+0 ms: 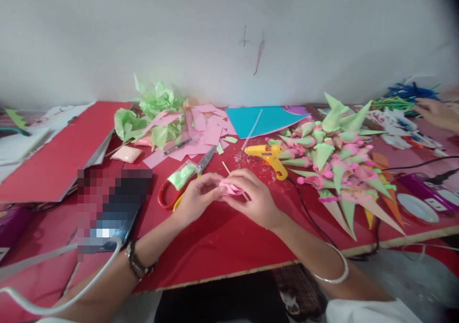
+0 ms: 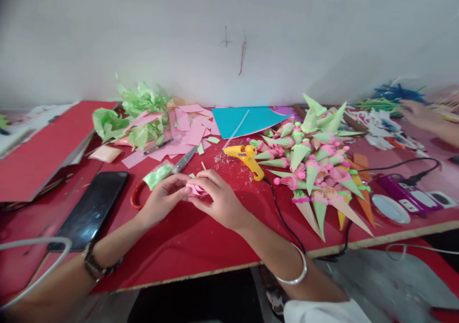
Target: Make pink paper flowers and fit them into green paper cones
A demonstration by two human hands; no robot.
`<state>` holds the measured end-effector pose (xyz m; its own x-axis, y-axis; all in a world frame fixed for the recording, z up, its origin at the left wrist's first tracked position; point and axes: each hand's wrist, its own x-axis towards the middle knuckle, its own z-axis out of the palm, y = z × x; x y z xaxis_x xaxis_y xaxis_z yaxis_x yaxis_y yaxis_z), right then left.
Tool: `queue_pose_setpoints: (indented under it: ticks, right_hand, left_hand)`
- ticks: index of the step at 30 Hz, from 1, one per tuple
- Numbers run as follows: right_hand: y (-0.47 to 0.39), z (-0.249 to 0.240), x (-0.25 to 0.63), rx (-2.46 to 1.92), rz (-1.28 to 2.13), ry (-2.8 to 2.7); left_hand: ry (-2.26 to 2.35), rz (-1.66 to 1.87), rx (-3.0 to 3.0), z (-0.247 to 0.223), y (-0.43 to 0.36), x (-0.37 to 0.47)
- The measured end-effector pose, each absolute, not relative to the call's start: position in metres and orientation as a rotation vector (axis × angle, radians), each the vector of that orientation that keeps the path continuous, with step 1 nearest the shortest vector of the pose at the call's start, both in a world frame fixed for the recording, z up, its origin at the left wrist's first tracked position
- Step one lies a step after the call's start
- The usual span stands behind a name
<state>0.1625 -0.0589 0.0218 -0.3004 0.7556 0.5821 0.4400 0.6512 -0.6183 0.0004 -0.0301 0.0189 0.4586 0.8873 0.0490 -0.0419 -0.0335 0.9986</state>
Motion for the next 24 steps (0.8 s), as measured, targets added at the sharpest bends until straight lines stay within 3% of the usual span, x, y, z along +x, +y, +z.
queue_pose_setpoints:
  ticks: [15, 24]
  right_hand:
    - [-0.0599, 0.0269, 0.1615, -0.929, 0.554, -1.847]
    - [-0.0595, 0.0235, 0.1628, -0.938, 0.427, -1.88]
  left_hand:
    - [0.634, 0.926, 1.435, 0.0129, -0.0294, -0.0018]
    - [0.683, 0.859, 1.345, 0.016, -0.0265, -0.0028]
